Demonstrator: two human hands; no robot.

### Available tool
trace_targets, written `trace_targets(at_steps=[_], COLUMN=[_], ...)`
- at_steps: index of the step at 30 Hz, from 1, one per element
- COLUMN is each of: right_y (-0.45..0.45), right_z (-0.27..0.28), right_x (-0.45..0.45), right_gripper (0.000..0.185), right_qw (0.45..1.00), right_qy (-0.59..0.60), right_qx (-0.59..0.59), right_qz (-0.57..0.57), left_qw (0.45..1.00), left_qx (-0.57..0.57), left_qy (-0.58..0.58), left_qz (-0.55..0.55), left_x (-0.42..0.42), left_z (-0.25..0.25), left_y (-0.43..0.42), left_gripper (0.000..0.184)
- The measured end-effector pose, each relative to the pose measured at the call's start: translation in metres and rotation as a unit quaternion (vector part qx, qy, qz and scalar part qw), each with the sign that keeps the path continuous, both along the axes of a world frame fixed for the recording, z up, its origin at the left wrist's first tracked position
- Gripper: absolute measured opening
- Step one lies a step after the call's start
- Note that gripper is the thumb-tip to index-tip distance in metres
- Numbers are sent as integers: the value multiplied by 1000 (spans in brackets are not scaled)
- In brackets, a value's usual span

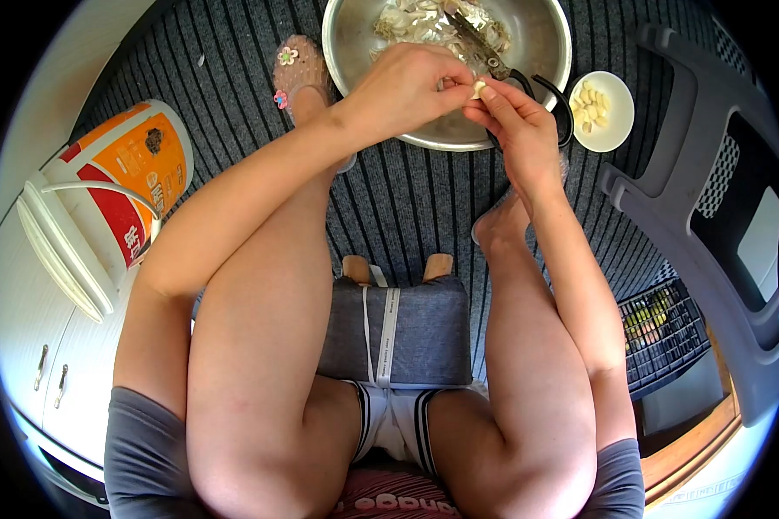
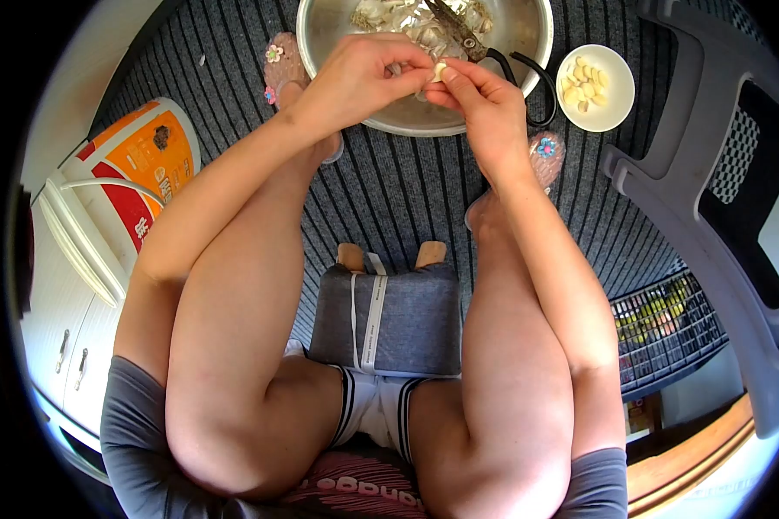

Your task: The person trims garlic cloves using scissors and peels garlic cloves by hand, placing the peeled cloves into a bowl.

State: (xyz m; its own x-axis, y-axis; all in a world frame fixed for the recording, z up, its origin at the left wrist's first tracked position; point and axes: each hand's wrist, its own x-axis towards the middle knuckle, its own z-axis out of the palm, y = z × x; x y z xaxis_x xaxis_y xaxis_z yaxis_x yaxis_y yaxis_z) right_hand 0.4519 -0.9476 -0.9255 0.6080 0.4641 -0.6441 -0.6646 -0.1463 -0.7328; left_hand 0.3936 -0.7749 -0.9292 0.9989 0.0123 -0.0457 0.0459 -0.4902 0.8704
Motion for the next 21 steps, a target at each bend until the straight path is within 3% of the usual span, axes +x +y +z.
trace_targets(at_steps=[8,14,17,21], right_y=[1,0,0,-3], right_z=[1,1,-1,-6], right_x=[-2,-4,-5,-4], right_gripper=[27,27,27,29], right_qw=[1000,1000,1000,999], right_qy=[-9,-22,-21,13], right_qx=[-1,0,16,46], right_qz=[5,20,11,-8], left_qw=[1000,995,976,974], left_qx=[4,-64,-132,-142], left_qy=[-1,59,149,151], left_qz=[-12,51,83,87], left_x=[0,-3,-2,-4], left_z=[-3,-3,-6,-9], left_y=[1,-2,-2,-2], left_gripper=[17,18,17,16])
